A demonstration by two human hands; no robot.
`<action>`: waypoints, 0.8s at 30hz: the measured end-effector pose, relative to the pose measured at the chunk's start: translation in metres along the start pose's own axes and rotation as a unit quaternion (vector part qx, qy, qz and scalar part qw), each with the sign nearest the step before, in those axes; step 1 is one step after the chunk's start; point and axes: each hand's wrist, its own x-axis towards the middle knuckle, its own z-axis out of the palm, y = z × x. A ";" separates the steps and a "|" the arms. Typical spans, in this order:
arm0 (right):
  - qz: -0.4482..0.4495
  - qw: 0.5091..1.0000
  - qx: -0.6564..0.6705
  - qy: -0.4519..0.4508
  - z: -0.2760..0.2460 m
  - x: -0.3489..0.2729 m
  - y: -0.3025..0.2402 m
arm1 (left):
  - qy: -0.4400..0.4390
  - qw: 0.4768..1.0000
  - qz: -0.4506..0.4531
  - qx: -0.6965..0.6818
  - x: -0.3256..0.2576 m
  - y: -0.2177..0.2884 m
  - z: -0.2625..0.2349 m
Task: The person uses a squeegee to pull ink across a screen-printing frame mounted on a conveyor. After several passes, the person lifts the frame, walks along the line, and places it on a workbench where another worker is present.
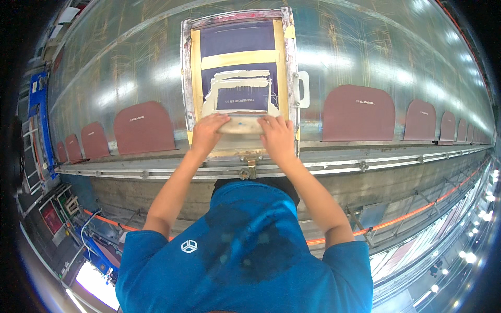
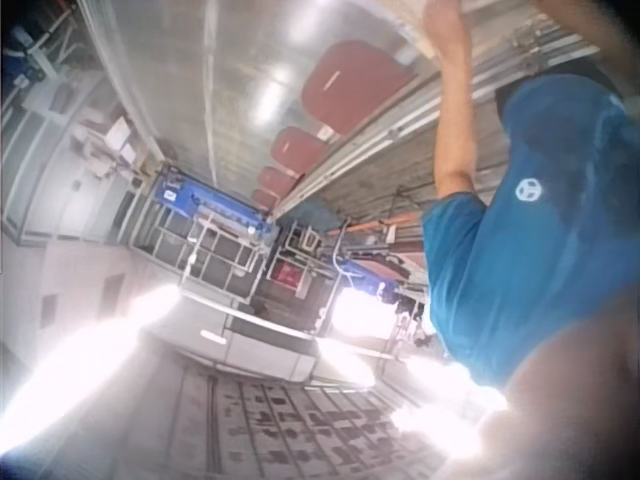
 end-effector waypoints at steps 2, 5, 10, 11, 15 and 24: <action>-0.006 0.999 -0.018 0.037 -0.008 0.026 0.008 | 0.000 1.000 0.011 -0.011 0.026 -0.011 -0.007; -0.013 0.996 -0.038 0.082 -0.017 0.076 0.025 | -0.004 0.999 -0.030 -0.038 0.092 -0.022 -0.028; 0.012 0.999 -0.015 0.042 -0.007 0.065 0.021 | -0.016 0.998 -0.049 -0.019 0.080 -0.027 -0.015; 0.012 0.999 -0.011 0.036 -0.003 0.047 0.015 | -0.007 0.999 -0.032 -0.013 0.058 -0.025 -0.009; 0.009 1.000 0.004 0.011 0.002 0.000 -0.003 | 0.001 1.000 -0.004 0.005 0.001 -0.005 -0.003; -0.006 0.997 0.013 0.070 -0.007 0.095 0.036 | -0.058 0.995 -0.075 -0.023 0.109 -0.031 -0.026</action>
